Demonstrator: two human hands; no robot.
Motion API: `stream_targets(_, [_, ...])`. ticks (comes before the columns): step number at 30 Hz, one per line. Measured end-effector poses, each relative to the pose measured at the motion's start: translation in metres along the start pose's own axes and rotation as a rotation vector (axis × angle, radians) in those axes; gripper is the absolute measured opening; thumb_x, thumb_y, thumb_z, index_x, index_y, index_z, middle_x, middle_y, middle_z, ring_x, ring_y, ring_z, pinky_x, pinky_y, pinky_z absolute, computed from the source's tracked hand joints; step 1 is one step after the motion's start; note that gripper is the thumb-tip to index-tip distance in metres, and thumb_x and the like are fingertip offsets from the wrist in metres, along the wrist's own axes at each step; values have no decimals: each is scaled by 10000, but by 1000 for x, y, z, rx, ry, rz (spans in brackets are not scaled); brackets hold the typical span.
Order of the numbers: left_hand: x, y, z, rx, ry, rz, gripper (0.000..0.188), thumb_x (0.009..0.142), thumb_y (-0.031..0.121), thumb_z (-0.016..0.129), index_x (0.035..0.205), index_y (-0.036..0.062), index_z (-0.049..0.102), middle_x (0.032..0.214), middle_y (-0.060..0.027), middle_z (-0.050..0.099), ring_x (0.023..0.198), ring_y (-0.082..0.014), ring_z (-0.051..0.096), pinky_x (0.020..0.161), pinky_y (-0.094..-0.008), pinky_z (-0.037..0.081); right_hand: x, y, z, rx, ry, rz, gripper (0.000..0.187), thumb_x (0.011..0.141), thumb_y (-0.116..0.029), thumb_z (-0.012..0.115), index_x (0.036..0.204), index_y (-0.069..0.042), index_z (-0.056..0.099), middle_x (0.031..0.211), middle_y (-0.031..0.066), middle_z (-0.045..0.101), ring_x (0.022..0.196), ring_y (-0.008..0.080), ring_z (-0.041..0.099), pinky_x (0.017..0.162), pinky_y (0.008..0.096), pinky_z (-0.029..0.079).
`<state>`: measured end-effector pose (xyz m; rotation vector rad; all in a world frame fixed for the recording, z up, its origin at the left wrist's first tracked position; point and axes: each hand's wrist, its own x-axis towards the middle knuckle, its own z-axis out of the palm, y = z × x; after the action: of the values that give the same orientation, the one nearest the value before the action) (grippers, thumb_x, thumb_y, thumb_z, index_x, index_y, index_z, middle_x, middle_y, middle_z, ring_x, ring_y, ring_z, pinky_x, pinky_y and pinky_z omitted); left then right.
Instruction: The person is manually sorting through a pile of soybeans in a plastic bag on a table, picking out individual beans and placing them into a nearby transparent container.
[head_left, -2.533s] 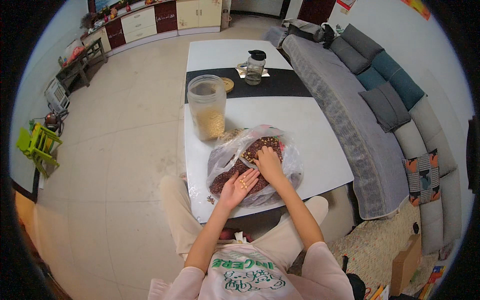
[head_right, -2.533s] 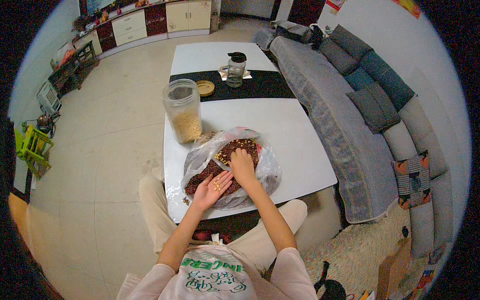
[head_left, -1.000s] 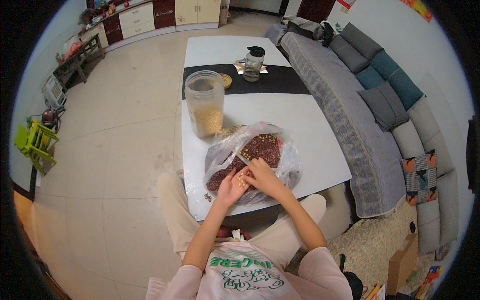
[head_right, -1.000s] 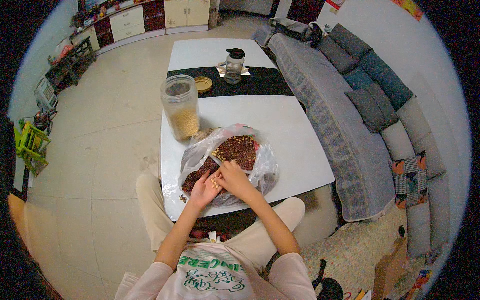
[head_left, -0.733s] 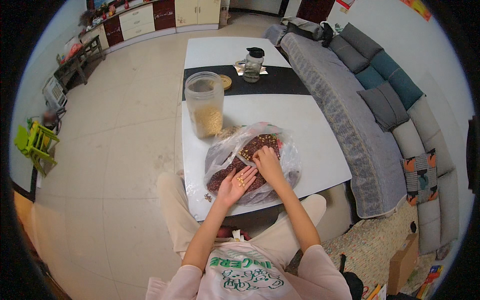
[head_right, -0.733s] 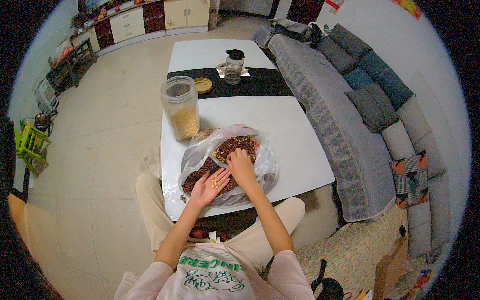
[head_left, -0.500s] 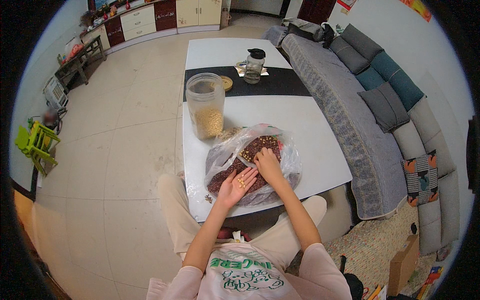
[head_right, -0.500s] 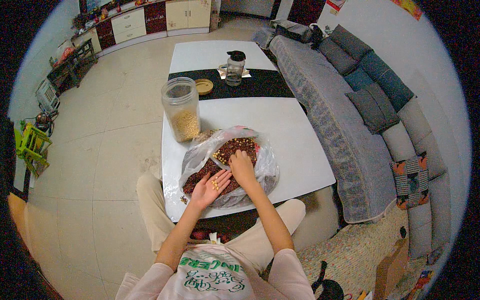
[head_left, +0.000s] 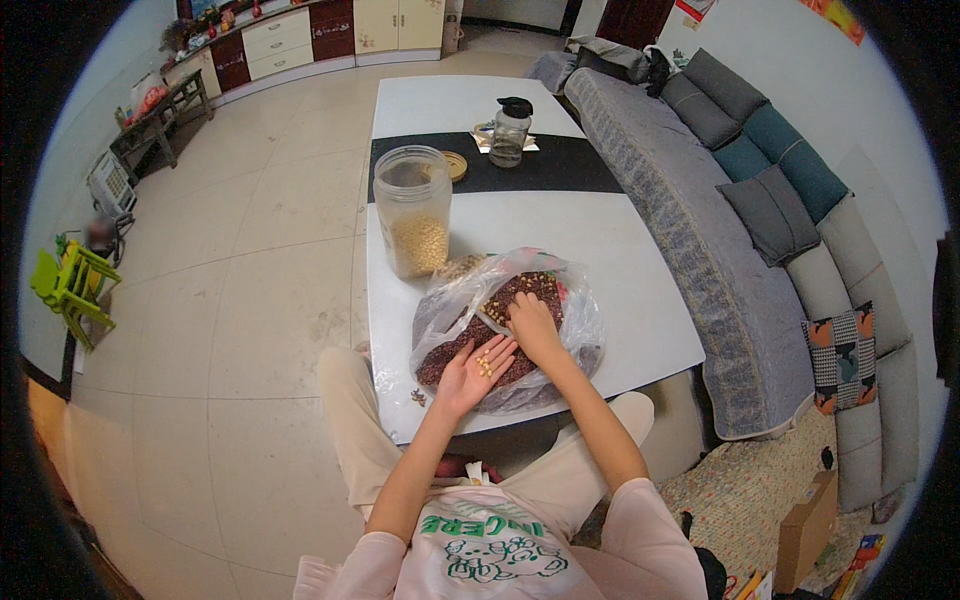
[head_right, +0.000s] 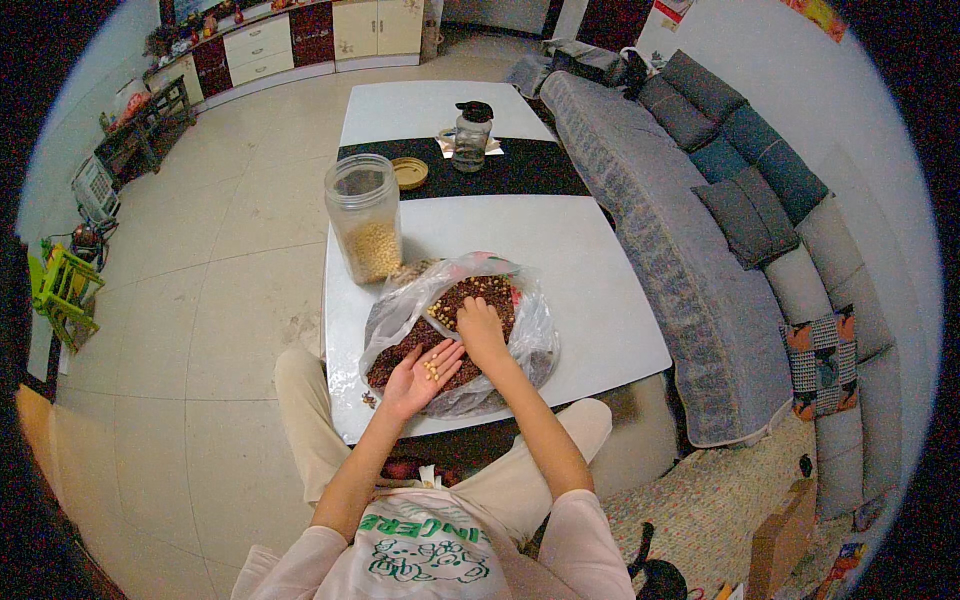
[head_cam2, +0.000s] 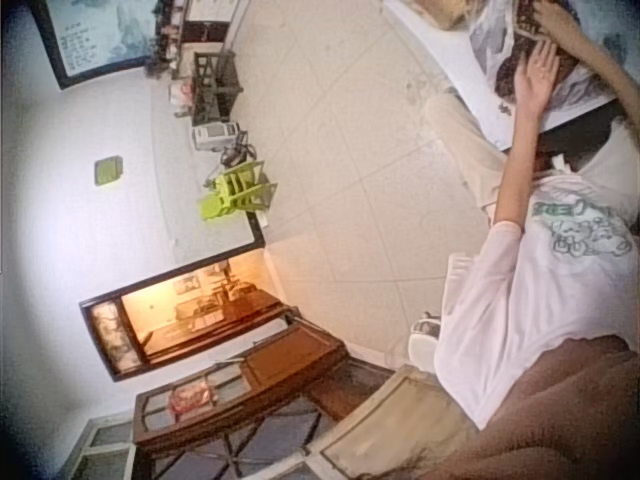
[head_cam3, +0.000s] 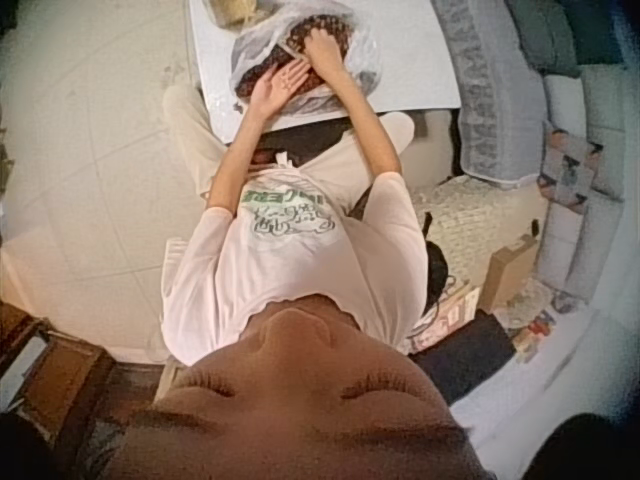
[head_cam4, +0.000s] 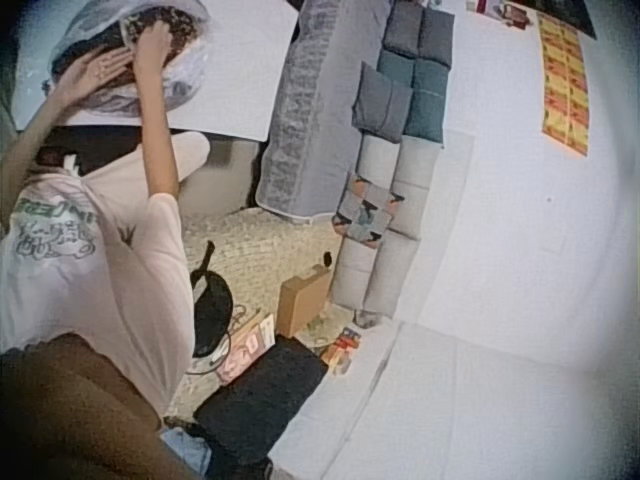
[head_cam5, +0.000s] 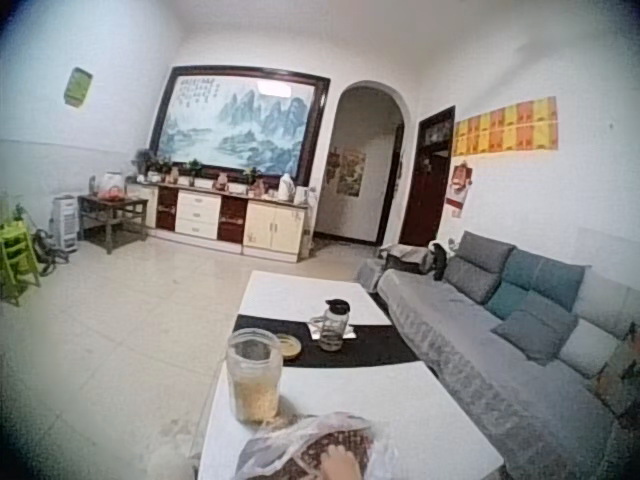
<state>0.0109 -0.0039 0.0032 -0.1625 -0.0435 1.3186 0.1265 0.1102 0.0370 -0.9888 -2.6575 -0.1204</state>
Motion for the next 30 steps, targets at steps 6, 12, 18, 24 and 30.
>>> stream_targets(6, [0, -1, -1, -24, -10, -7, 471, 933, 254, 246, 1276, -69, 267, 1336, -214, 291, 1253, -295, 283, 1049, -405, 224, -1, -2, -9, 52, 45, 52, 115, 680, -116, 592, 754, -38, 551, 837, 96, 478, 855, 257, 466, 711, 353, 395])
stream_targets(12, [-1, -1, 3, 44, 19, 17, 463, 931, 244, 258, 1266, -74, 278, 1335, -214, 291, 1253, -293, 284, 1044, -396, 240, -9, 3, -37, 299, 119, 152, 143, 693, -111, 588, 791, -23, 532, 843, 132, 482, 832, 295, 469, 738, 392, 404])
stream_targets(18, [1, -1, -1, 72, -9, 22, 464, 931, 258, 261, 1260, -66, 298, 1298, -204, 354, 1202, -281, 359, 1030, -381, 265, -33, -20, -61, 511, 11, 47, 172, 733, -149, 565, 829, -11, 527, 876, 146, 485, 845, 305, 470, 753, 386, 404])
stream_targets(24, [3, 1, -11, 99, -9, -8, 444, 921, 259, 314, 1239, -49, 351, 1115, -148, 515, 968, -222, 505, 923, -343, 362, -46, -50, -58, 576, 21, -98, 186, 752, -152, 565, 876, -13, 551, 904, 134, 484, 882, 298, 479, 771, 359, 402])
stream_targets(30, [2, 1, -11, -48, -115, -30, 438, 930, 258, 265, 1237, -45, 343, 1285, -200, 368, 1199, -278, 357, 1018, -387, 272, -31, -23, -47, 576, 79, 63, 147, 775, -145, 548, 841, -14, 561, 859, 139, 474, 855, 299, 474, 750, 379, 408])
